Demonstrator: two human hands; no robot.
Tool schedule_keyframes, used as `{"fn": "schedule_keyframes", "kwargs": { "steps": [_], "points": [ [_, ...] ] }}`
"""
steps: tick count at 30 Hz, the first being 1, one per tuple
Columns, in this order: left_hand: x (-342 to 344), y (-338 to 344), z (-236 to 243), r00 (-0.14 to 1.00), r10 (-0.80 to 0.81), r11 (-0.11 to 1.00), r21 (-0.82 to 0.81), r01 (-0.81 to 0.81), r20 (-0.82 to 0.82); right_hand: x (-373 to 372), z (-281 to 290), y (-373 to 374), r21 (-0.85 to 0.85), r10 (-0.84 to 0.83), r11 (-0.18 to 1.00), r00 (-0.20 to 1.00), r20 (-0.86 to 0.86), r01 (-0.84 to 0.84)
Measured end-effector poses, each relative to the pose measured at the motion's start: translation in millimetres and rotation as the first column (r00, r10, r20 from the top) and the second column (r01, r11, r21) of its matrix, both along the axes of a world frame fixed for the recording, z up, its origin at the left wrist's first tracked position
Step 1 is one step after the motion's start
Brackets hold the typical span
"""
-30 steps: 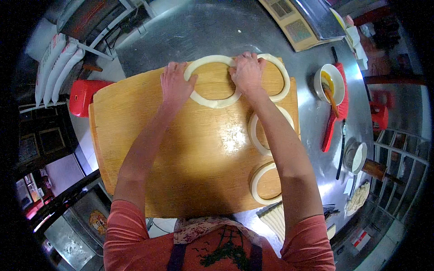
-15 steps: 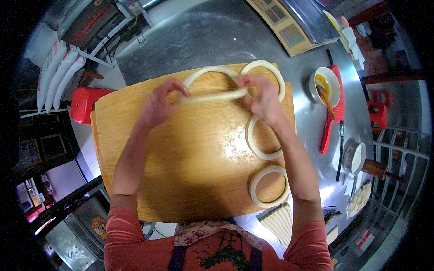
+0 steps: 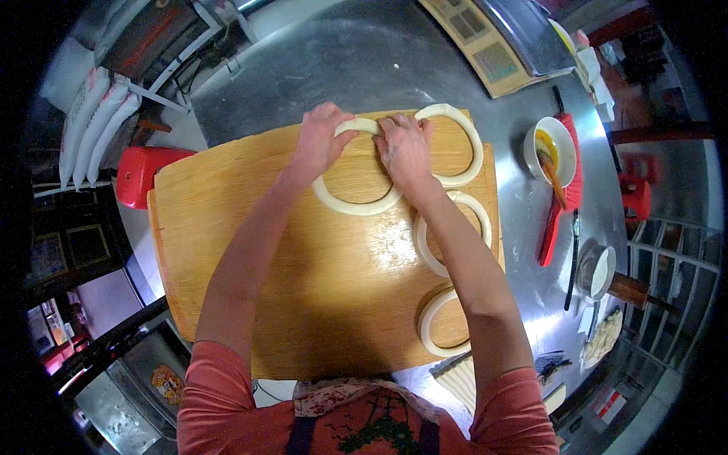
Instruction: The person repeatedly picks up long, thin strips of dough from a stainless steel counter, rolls them into circular rings, and places them onto a wooden board. The process is repeated multiple times, filling the board with dough rings.
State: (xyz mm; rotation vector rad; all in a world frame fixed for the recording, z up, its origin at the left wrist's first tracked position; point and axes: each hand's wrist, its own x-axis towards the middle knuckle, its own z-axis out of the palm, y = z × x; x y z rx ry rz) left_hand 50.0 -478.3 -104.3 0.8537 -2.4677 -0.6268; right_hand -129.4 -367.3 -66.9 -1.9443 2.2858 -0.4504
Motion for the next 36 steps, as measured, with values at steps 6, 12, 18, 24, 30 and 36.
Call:
{"fn": "schedule_keyframes", "kwargs": {
  "steps": [6,12,18,24,30,36],
  "points": [
    [4.0,15.8,6.4,0.982,0.181,0.978,-0.091,-0.186,-0.056,0.6,-0.6,15.5,-0.171,-0.023,0.985,0.999,0.049,0.031],
    [21.1,12.7,-2.7,0.966,0.254,0.966,-0.067,-0.250,0.053,-2.6,2.2,14.2,-0.168,-0.006,0.986,0.997,0.075,0.018],
    [13.7,9.0,5.9,0.975,0.167,0.962,-0.194,-0.193,-0.144,-1.6,-3.2,13.1,-0.193,-0.053,0.979,0.994,0.100,0.072],
    [-15.2,-12.2,12.5,0.987,-0.005,0.996,-0.083,0.018,0.159,-3.4,-6.4,-7.7,-0.128,-0.081,0.989,0.997,-0.009,0.079],
    [-6.4,-2.0,9.0,0.994,0.112,0.994,-0.008,-0.112,0.004,5.7,2.7,17.8,-0.190,-0.099,0.975,0.992,0.082,0.113],
    [31.8,21.2,-6.4,0.975,0.198,0.977,-0.061,-0.205,-0.103,7.2,0.1,49.8,-0.144,-0.167,0.973,0.980,0.111,0.182]
  ]
}}
